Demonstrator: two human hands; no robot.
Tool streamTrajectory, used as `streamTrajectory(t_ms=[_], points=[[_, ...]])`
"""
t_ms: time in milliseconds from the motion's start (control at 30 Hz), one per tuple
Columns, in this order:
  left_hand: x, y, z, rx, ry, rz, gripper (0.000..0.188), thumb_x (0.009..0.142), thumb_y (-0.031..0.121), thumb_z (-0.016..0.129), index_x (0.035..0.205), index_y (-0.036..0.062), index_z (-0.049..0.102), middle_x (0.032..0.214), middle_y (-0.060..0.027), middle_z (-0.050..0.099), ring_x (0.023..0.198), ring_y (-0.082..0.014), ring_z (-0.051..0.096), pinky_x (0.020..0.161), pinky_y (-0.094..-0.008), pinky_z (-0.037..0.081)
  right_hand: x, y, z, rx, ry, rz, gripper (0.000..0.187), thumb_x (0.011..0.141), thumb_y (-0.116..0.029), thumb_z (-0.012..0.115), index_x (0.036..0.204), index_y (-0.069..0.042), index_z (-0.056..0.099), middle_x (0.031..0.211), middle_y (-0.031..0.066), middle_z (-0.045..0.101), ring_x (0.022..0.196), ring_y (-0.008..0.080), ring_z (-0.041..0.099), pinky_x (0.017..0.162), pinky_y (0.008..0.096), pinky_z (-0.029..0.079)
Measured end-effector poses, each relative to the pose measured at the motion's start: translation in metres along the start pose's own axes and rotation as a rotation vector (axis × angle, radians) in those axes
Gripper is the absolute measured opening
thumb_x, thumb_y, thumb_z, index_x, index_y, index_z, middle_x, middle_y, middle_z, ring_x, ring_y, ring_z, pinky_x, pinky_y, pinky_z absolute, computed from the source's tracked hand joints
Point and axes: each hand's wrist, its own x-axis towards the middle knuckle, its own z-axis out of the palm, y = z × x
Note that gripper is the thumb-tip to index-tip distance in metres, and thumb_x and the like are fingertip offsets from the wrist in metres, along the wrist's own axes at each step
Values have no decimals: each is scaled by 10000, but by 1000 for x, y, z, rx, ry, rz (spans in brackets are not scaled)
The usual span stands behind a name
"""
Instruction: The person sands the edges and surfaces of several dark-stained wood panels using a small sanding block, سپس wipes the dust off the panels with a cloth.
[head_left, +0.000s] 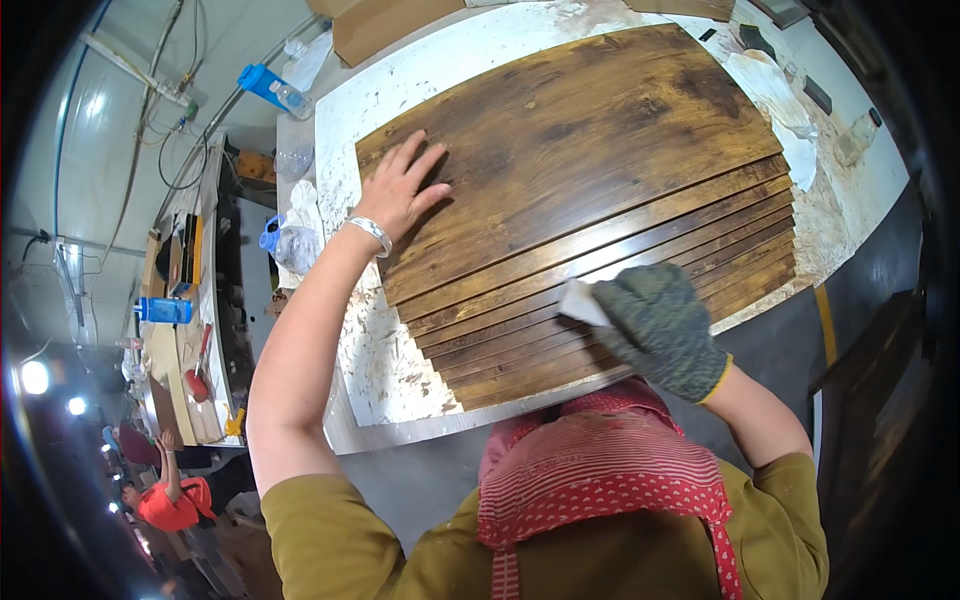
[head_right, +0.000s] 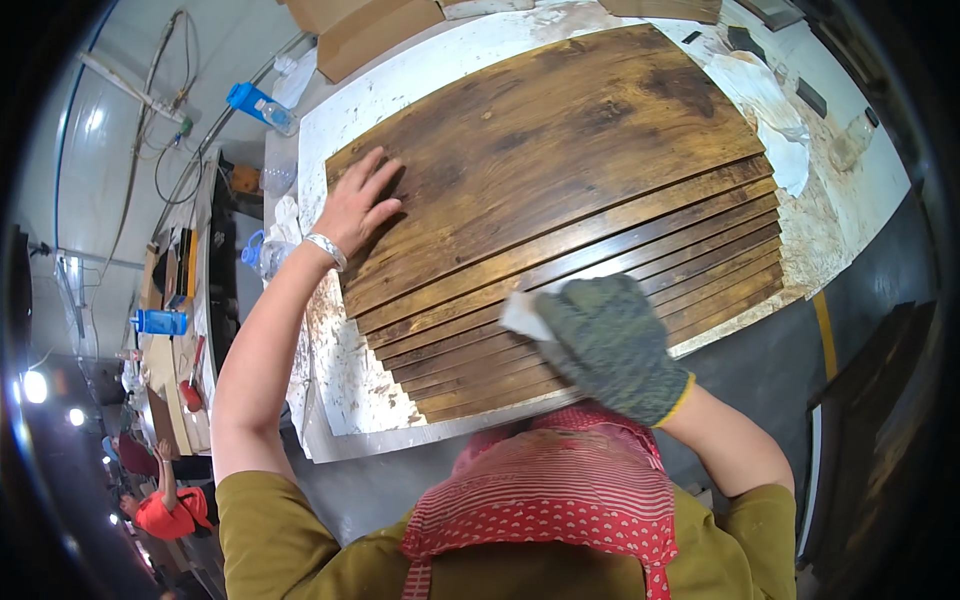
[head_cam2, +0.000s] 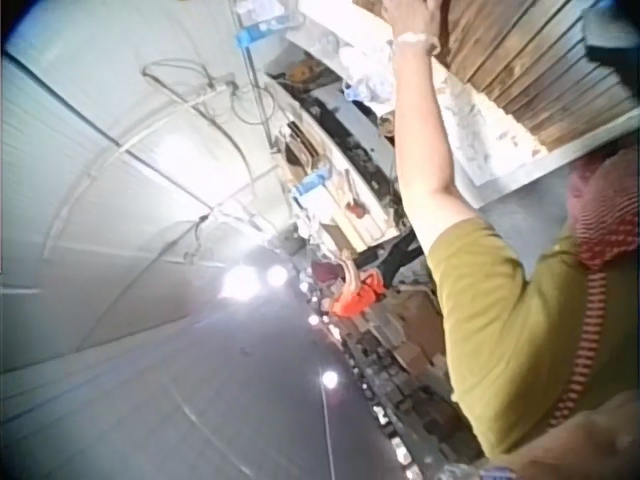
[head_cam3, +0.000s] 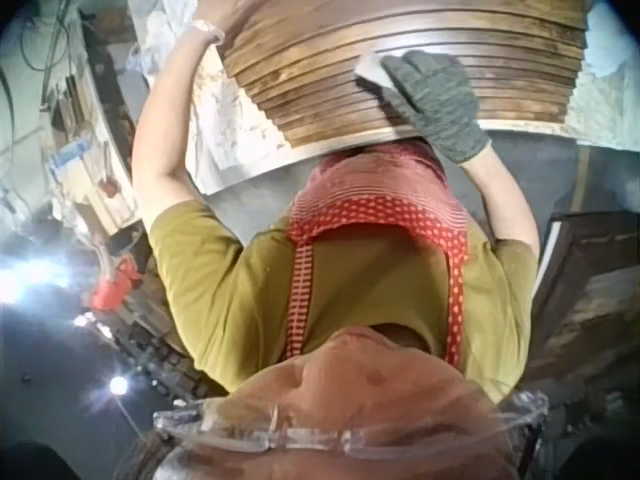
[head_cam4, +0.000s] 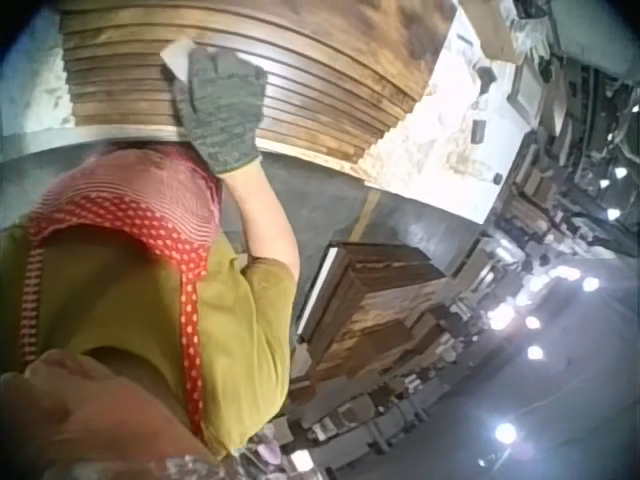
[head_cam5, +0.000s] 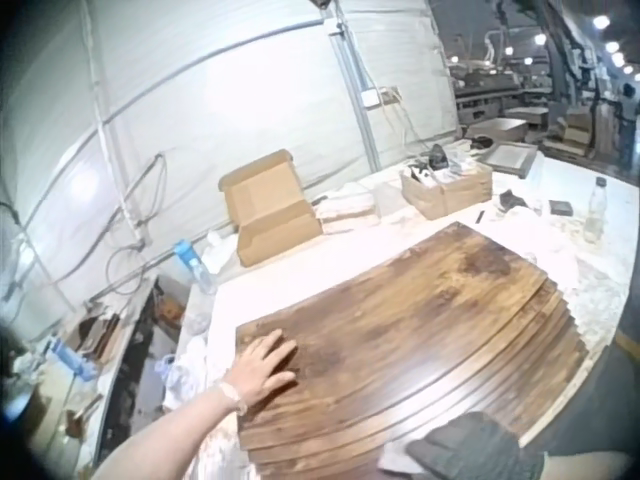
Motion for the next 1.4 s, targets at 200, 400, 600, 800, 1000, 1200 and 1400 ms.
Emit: streamTrajectory(t_ms=[200, 400, 600, 800, 1000, 1200, 1400], points=[[-27, -8, -1, 149, -70, -35, 635, 945, 635, 439, 1486, 307, 388, 1593, -43, 277, 1435, -347, 302, 1110, -555, 333, 39, -49, 48, 44, -61, -109, 440, 759, -230, 683, 1155, -55, 607, 875, 106, 557, 807, 258, 562, 780, 421, 450], [-29, -16, 14, 104, -61, -32, 617, 961, 652, 382, 1504, 361, 352, 1606, 11, 267, 1440, -326, 291, 1103, -580, 315, -13, -3, -12, -351, 66, 355, 468, 823, -174, 669, 1264, -61, 562, 1031, 177, 578, 952, 349, 560, 848, 462, 450], [-28, -20, 20, 102, -52, -41, 605, 966, 657, 355, 1510, 393, 326, 1613, 19, 246, 1445, -322, 278, 1126, -562, 261, -44, -45, 16, -248, -151, 212, 549, 793, -219, 718, 1298, -79, 554, 1083, 168, 569, 1017, 351, 558, 882, 455, 460], [-28, -20, 23, 119, -17, -39, 589, 977, 627, 368, 1511, 380, 331, 1611, 26, 250, 1441, -322, 282, 1114, -552, 289, 18, -144, 98, 124, -126, -171, 144, 834, -202, 592, 926, -97, 623, 822, 73, 626, 799, 254, 623, 741, 421, 477], [-26, -20, 30, 76, 0, -58, 585, 978, 625, 358, 1513, 389, 321, 1616, 20, 241, 1451, -321, 266, 1142, -554, 239, 18, -143, 76, -107, -357, -101, 135, 855, -226, 586, 880, -99, 626, 766, 74, 617, 729, 228, 614, 702, 410, 477], [-23, -24, 34, 83, -7, -63, 600, 965, 663, 330, 1511, 416, 302, 1619, 13, 237, 1470, -309, 234, 1141, -580, 226, 14, -160, 34, 1, -430, 5, 179, 853, -213, 579, 934, -72, 654, 760, 84, 622, 732, 259, 619, 695, 415, 477], [-23, -30, 36, 73, 27, -47, 584, 968, 600, 407, 1506, 380, 348, 1602, 24, 277, 1444, -298, 284, 1130, -558, 246, -9, -149, 100, 46, -81, 56, 106, 766, -157, 599, 821, -68, 582, 736, 91, 612, 709, 285, 623, 662, 419, 493]])
